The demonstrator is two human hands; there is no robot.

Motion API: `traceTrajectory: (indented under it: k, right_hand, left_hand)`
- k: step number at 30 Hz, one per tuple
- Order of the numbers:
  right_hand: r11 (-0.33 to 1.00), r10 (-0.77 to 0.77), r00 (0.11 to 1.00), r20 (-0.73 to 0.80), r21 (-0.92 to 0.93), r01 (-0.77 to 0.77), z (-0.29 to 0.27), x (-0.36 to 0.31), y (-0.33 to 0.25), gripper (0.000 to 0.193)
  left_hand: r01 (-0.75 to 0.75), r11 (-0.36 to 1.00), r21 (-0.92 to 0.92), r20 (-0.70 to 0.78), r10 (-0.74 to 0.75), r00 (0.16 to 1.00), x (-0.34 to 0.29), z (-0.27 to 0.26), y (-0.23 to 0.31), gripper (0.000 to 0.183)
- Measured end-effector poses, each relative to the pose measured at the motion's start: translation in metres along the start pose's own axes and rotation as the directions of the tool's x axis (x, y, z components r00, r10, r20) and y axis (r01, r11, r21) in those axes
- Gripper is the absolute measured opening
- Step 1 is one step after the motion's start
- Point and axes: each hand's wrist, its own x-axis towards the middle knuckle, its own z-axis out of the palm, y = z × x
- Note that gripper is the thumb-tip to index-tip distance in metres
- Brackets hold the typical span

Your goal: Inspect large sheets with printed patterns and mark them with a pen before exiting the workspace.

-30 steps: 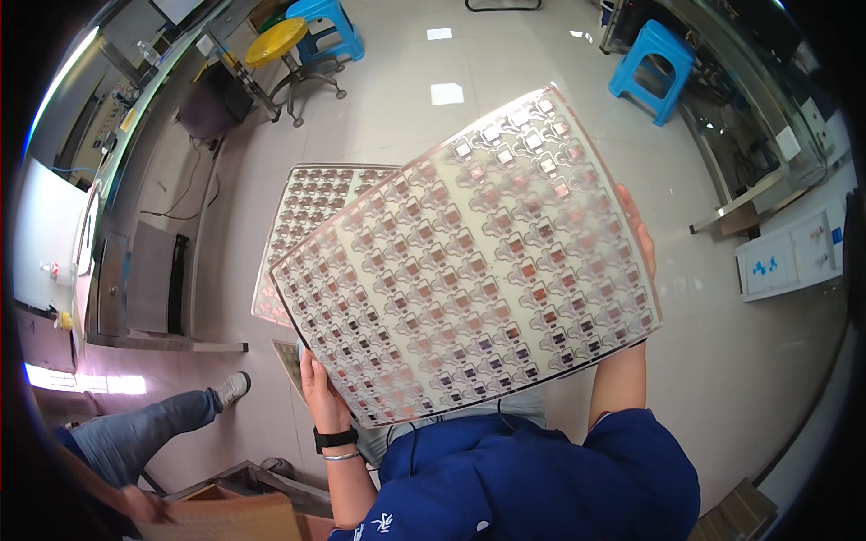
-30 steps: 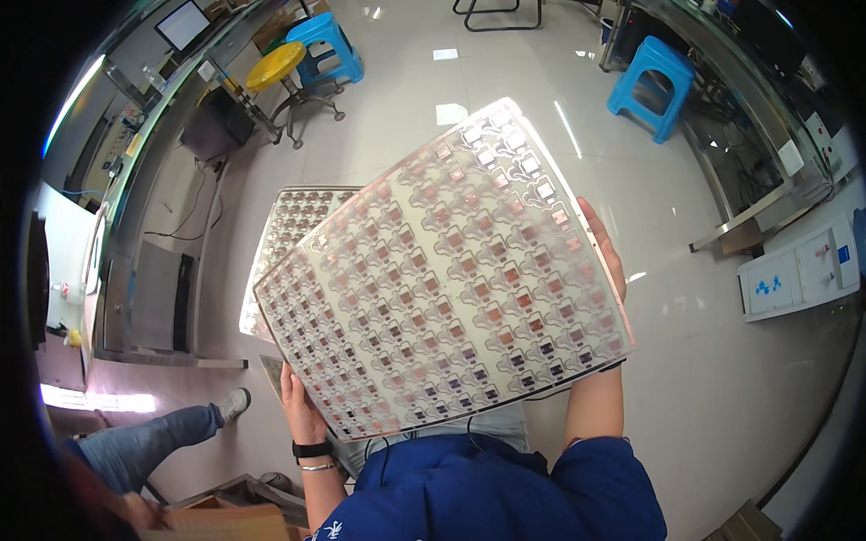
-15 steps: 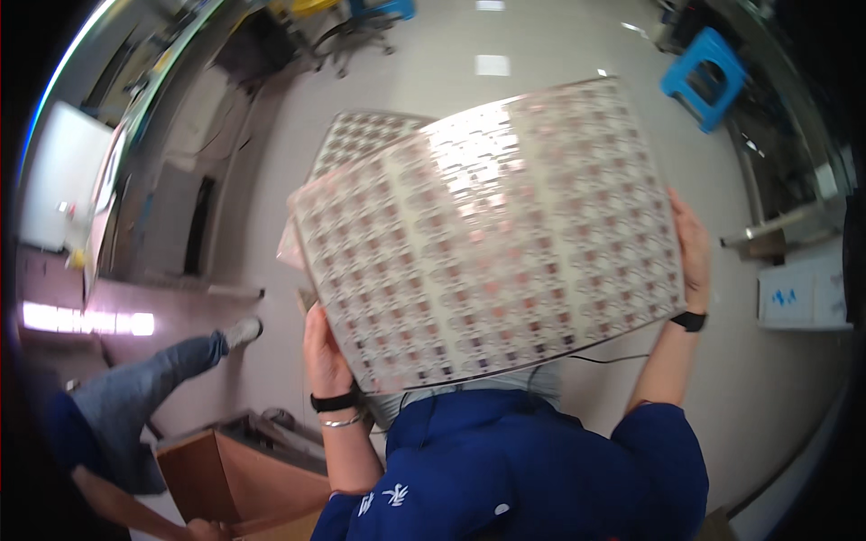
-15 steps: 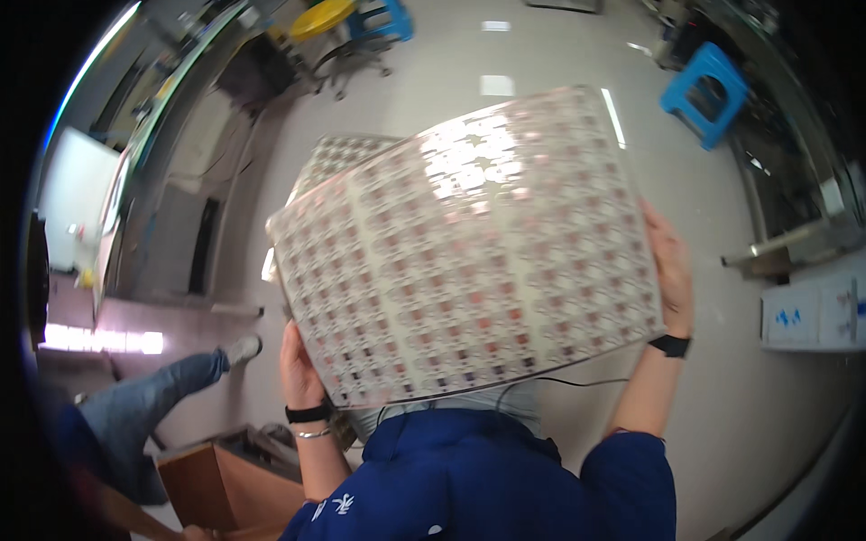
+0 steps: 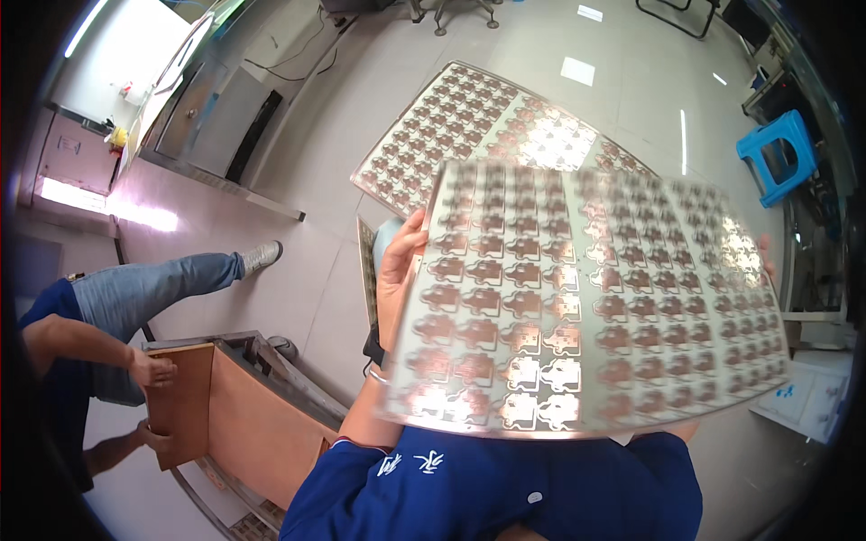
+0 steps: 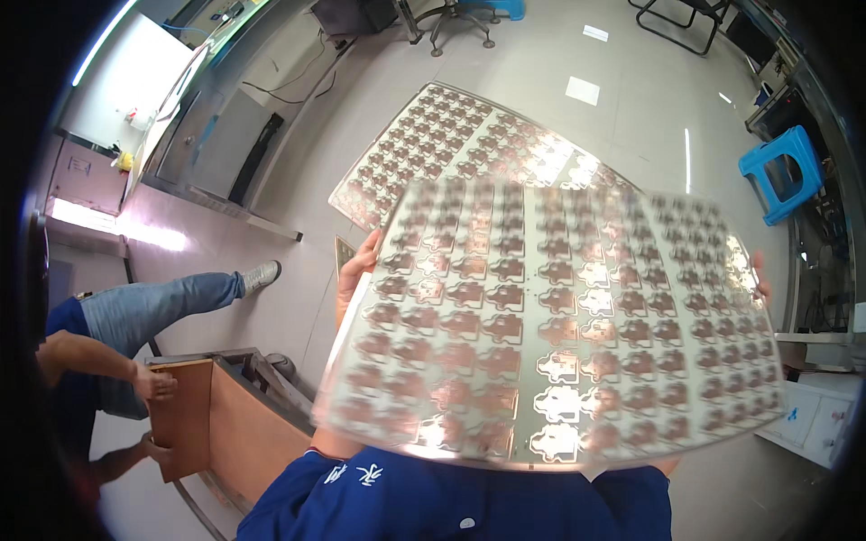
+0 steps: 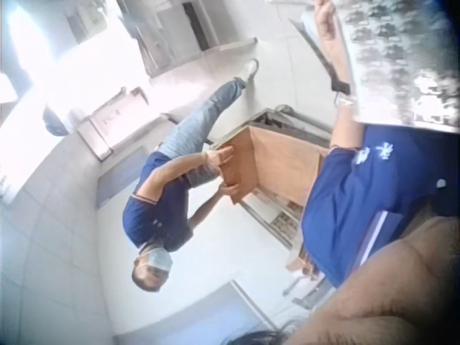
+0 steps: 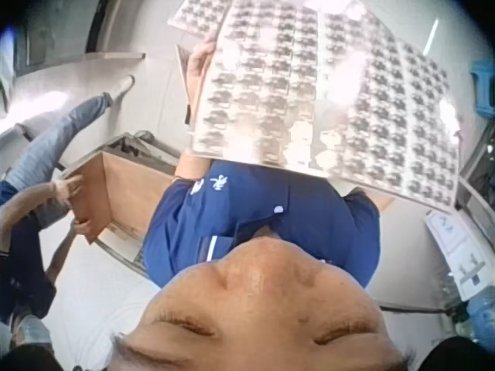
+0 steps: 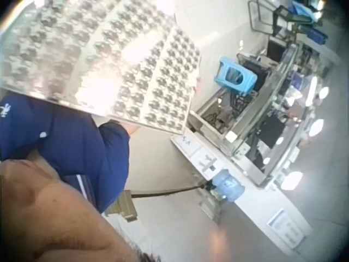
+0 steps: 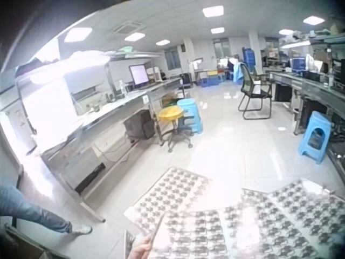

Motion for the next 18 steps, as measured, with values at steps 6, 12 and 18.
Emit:
traceTrajectory:
  k: [6, 12, 18]
  right_hand:
    - [0.976, 0.183, 0.975, -0.126, 0.140, -0.165, -0.020, 0.007, 0.025, 0.054]
    - [0.952, 0.289, 0.951, -0.110, 0.142, -0.273, -0.030, 0.003, 0.018, 0.058]
    - [0.966, 0.231, 0.954, -0.189, 0.163, -0.202, -0.039, -0.008, 0.017, 0.063]
  left_hand:
    - [0.137, 0.947, -0.290, -0.004, -0.144, 0.990, -0.009, -0.017, 0.004, 0.033]
    - [0.246, 0.893, -0.378, 0.080, -0.234, 0.969, -0.012, -0.029, 0.010, 0.038]
    - [0.267, 0.918, -0.294, 0.115, -0.243, 0.963, -0.015, -0.029, 0.007, 0.039]
